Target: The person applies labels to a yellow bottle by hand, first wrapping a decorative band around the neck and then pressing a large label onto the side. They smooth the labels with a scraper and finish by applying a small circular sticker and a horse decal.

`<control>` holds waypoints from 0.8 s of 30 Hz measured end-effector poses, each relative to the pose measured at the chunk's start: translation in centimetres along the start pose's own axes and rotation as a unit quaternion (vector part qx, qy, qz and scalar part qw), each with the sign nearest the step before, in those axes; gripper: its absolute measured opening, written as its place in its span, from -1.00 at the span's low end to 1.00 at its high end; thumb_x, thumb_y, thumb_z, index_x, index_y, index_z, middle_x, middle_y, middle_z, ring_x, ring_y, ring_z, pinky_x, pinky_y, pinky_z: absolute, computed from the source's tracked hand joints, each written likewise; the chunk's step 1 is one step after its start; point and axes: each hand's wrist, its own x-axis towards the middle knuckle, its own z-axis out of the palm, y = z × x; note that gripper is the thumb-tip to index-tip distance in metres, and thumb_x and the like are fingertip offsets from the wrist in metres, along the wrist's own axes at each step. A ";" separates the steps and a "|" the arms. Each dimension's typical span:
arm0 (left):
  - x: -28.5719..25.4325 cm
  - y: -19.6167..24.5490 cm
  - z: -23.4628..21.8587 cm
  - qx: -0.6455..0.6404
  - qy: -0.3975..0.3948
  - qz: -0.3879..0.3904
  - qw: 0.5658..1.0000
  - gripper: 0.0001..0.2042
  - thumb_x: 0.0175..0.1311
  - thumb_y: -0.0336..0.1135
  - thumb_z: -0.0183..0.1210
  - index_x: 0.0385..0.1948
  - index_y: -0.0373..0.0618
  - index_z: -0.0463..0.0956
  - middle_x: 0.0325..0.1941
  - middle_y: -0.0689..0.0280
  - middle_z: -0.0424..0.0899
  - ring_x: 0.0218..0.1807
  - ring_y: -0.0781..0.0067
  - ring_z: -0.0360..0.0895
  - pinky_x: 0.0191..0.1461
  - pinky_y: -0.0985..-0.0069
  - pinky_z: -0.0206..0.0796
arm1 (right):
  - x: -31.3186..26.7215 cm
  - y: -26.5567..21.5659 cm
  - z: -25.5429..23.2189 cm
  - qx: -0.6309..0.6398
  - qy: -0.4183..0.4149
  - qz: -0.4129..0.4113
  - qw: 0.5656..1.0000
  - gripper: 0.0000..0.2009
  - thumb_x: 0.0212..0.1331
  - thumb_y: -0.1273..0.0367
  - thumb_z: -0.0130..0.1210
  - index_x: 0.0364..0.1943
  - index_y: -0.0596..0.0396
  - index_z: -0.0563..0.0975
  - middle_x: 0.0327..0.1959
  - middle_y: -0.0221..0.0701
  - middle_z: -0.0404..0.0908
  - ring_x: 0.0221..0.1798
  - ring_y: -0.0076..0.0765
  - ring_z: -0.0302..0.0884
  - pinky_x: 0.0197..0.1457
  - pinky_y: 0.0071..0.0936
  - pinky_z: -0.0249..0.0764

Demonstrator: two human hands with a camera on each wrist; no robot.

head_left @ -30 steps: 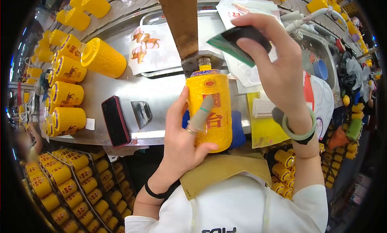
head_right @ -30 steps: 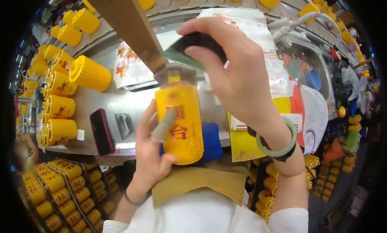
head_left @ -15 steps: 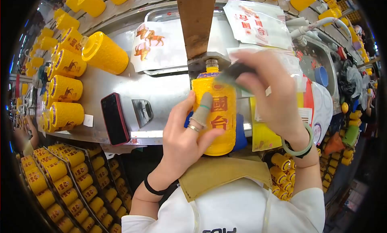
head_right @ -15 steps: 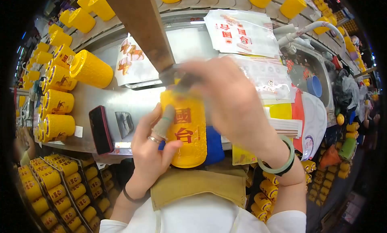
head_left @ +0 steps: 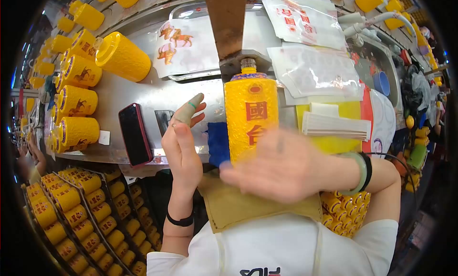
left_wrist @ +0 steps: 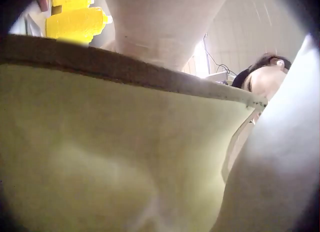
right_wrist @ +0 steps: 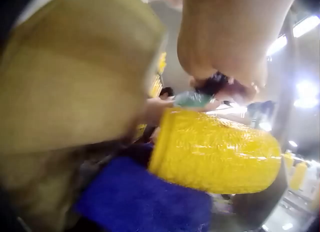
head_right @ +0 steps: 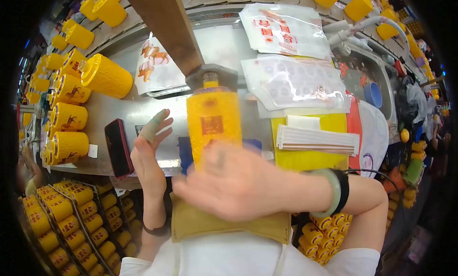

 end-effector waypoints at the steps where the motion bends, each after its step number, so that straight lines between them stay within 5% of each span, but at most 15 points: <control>1: 0.0 0.2 0.2 -0.001 -0.003 -0.015 1.000 -0.20 0.64 0.26 -0.43 0.27 -0.41 0.48 0.26 -0.02 0.62 0.27 0.07 0.60 0.31 0.19 0.46 | 0.5 1.5 0.0 -0.060 0.030 0.065 0.996 -0.62 -0.04 0.34 0.29 -0.06 0.12 0.62 -0.29 -0.40 0.61 -0.21 -0.25 0.54 -0.14 -0.27 0.53; 3: -0.2 0.9 0.7 -0.028 -0.021 -0.037 0.999 -0.18 0.62 0.31 -0.42 0.35 -0.37 0.42 0.30 -0.03 0.58 0.31 0.07 0.56 0.36 0.16 0.42 | 1.1 5.9 -0.3 -0.098 0.136 0.111 0.980 -0.66 -0.06 0.35 0.34 -0.11 0.06 0.63 -0.28 -0.42 0.63 -0.24 -0.20 0.51 -0.15 -0.26 0.44; 5: -0.5 1.3 1.2 -0.098 -0.049 -0.064 0.992 -0.31 0.68 0.15 -0.37 0.41 -0.35 0.33 0.38 -0.05 0.50 0.39 0.08 0.49 0.42 0.18 0.35 | 0.7 7.3 -1.8 -0.172 0.153 0.072 0.971 -0.74 -0.03 0.35 0.33 -0.19 -0.05 0.66 -0.23 -0.51 0.66 -0.22 -0.31 0.51 -0.12 -0.35 0.44; 8: -0.9 1.7 1.9 -0.136 -0.075 -0.114 0.981 -0.25 0.64 0.25 -0.37 0.50 -0.30 0.17 0.48 -0.05 0.37 0.46 0.06 0.39 0.50 0.17 0.25 | -2.6 3.4 0.3 -0.082 0.119 0.005 0.990 -0.75 0.00 0.45 0.33 -0.18 -0.10 0.71 -0.16 -0.52 0.75 -0.17 -0.37 0.59 -0.13 -0.39 0.47; 9: -1.0 1.8 2.1 -0.155 -0.090 -0.139 0.974 -0.21 0.62 0.29 -0.38 0.55 -0.28 0.09 0.53 -0.05 0.31 0.50 0.05 0.34 0.54 0.17 0.20 | -4.0 1.6 2.3 -0.110 0.126 -0.085 0.982 -0.80 0.08 0.43 0.23 -0.21 -0.22 0.70 -0.13 -0.61 0.74 -0.16 -0.50 0.56 -0.16 -0.49 0.49; 11: -1.1 1.7 2.5 -0.216 -0.107 -0.158 0.958 -0.30 0.66 0.13 -0.21 0.58 -0.24 0.00 0.56 -0.05 0.25 0.53 0.10 0.29 0.57 0.17 0.13 | -4.5 -1.6 1.3 0.016 0.105 -0.116 0.988 -0.75 0.07 0.40 0.25 -0.15 -0.29 0.65 -0.08 -0.63 0.68 -0.24 -0.52 0.50 -0.26 -0.53 0.49; 14: -1.5 2.2 3.5 -0.135 -0.099 -0.100 0.981 -0.31 0.42 -0.42 0.24 0.52 -0.34 0.10 0.43 -0.03 0.42 0.41 0.22 0.46 0.47 0.25 0.31 | -4.7 -1.0 1.0 0.098 0.198 0.155 0.963 -0.70 0.10 0.56 0.28 -0.06 -0.03 0.64 -0.12 -0.41 0.67 -0.27 -0.38 0.58 -0.21 -0.45 0.56; 16: -1.5 3.4 3.4 -0.099 -0.136 -0.121 0.978 -0.30 0.42 -0.46 0.21 0.54 -0.30 0.07 0.47 0.02 0.37 0.43 0.22 0.43 0.49 0.25 0.28 | -4.3 0.1 0.2 0.099 0.256 0.357 0.893 -0.69 0.14 0.64 0.32 -0.01 0.22 0.61 -0.10 -0.22 0.69 -0.22 -0.14 0.71 -0.11 -0.34 0.62; 20: -1.3 4.0 3.4 -0.090 -0.172 -0.142 0.971 -0.30 0.42 -0.53 0.16 0.56 -0.26 0.03 0.46 0.09 0.37 0.42 0.23 0.44 0.48 0.28 0.30 | -4.4 1.4 0.5 0.152 0.240 0.359 0.889 -0.66 0.14 0.64 0.30 0.02 0.14 0.63 -0.10 -0.22 0.69 -0.09 -0.10 0.69 -0.02 -0.29 0.59; 22: -1.4 3.9 3.6 -0.104 -0.176 -0.149 0.968 -0.31 0.43 -0.54 0.15 0.56 -0.27 0.02 0.46 0.10 0.37 0.41 0.23 0.45 0.48 0.29 0.30 | -4.5 3.6 0.9 -0.002 0.279 0.320 0.905 -0.65 0.13 0.63 0.30 0.02 0.11 0.64 -0.12 -0.23 0.68 -0.16 -0.10 0.67 -0.06 -0.30 0.58; 24: -1.7 3.5 4.0 -0.111 -0.127 -0.133 0.977 -0.34 0.36 -0.36 0.33 0.41 -0.40 0.22 0.33 -0.04 0.50 0.34 0.13 0.54 0.37 0.20 0.40 | -4.4 4.4 -0.1 -0.006 0.313 0.337 0.888 -0.66 0.14 0.64 0.28 0.01 0.10 0.65 -0.14 -0.24 0.70 -0.18 -0.14 0.66 -0.07 -0.30 0.58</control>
